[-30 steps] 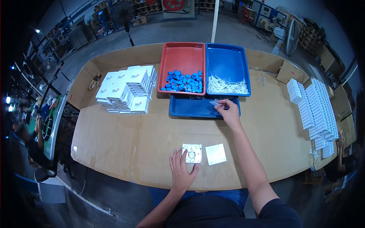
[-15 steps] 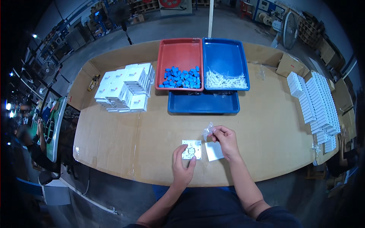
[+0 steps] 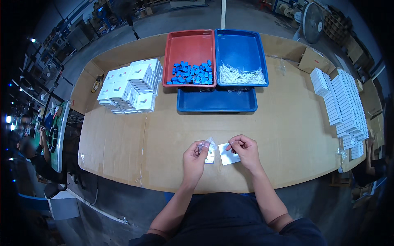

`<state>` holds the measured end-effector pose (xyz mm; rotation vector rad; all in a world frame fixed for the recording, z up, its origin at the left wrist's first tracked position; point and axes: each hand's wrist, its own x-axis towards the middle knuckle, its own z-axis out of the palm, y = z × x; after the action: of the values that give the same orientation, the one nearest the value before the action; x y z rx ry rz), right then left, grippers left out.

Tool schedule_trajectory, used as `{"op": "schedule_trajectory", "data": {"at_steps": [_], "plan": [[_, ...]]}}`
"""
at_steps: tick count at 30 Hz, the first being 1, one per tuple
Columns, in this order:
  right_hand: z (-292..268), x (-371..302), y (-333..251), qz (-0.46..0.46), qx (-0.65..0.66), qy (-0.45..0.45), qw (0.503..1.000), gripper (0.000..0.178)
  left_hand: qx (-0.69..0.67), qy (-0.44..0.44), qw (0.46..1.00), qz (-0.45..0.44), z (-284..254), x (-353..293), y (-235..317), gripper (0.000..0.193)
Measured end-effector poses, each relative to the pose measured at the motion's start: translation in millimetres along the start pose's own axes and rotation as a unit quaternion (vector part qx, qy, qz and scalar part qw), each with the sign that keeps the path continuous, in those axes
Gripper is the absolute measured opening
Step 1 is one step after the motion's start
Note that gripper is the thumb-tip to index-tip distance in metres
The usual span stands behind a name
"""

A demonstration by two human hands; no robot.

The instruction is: The recorder is assembling and packaging small electronic or plastic components into boxes.

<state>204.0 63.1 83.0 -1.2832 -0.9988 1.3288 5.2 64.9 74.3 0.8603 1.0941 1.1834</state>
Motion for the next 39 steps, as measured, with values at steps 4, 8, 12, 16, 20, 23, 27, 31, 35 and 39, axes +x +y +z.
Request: {"op": "schedule_trajectory", "data": {"at_steps": [4, 8, 12, 16, 20, 23, 27, 31, 35, 39], "plan": [[13.4, -6.5, -5.9, -0.084, -0.005, -0.028, 0.996, 0.01, 0.01, 0.0, 1.0, -0.003, 11.2, -2.2, 2.2, 0.017], [20.7, -9.8, -18.6, -0.152, -0.129, -0.032, 0.979, 0.016, 0.002, -0.022, 1.0, 0.005, 15.0, -2.5, -1.6, 0.017], [11.4, -5.8, -3.5, -0.07, -0.061, -0.026, 0.995, 0.015, -0.008, -0.059, 0.998, 0.001, 15.2, -3.2, -4.2, 0.017], [5.3, -1.6, 5.3, -0.008, 0.018, -0.055, 0.998, 0.013, -0.006, -0.073, 0.997, 0.006, 17.3, -5.1, -2.4, 0.019], [-1.5, -0.9, 6.7, -0.001, 0.032, -0.073, 0.997, 0.01, 0.039, -0.052, 0.998, 0.017, 4.8, 1.8, -8.0, 0.023], [-5.0, -0.1, 1.6, 0.003, -0.023, -0.087, 0.996, 0.01, 0.077, -0.028, 0.996, 0.027, -0.8, 4.2, -6.6, 0.025], [2.9, -1.4, -0.2, -0.004, -0.023, -0.096, 0.995, 0.009, 0.084, 0.023, 0.996, 0.037, 7.4, -0.9, -1.6, 0.024], [4.0, -2.9, -3.0, 0.01, 0.017, -0.109, 0.994, 0.009, 0.104, 0.018, 0.993, 0.048, 2.4, 0.3, 3.8, 0.024], [1.4, 0.7, 2.7, 0.026, 0.034, -0.075, 0.996, 0.009, 0.31, 0.051, 0.937, 0.151, -5.8, 0.4, 21.0, 0.03], [7.3, -3.1, -6.0, 0.001, -0.031, -0.091, 0.995, 0.01, 0.446, -0.024, 0.825, 0.346, 10.3, -4.2, 57.1, 0.052]]}}
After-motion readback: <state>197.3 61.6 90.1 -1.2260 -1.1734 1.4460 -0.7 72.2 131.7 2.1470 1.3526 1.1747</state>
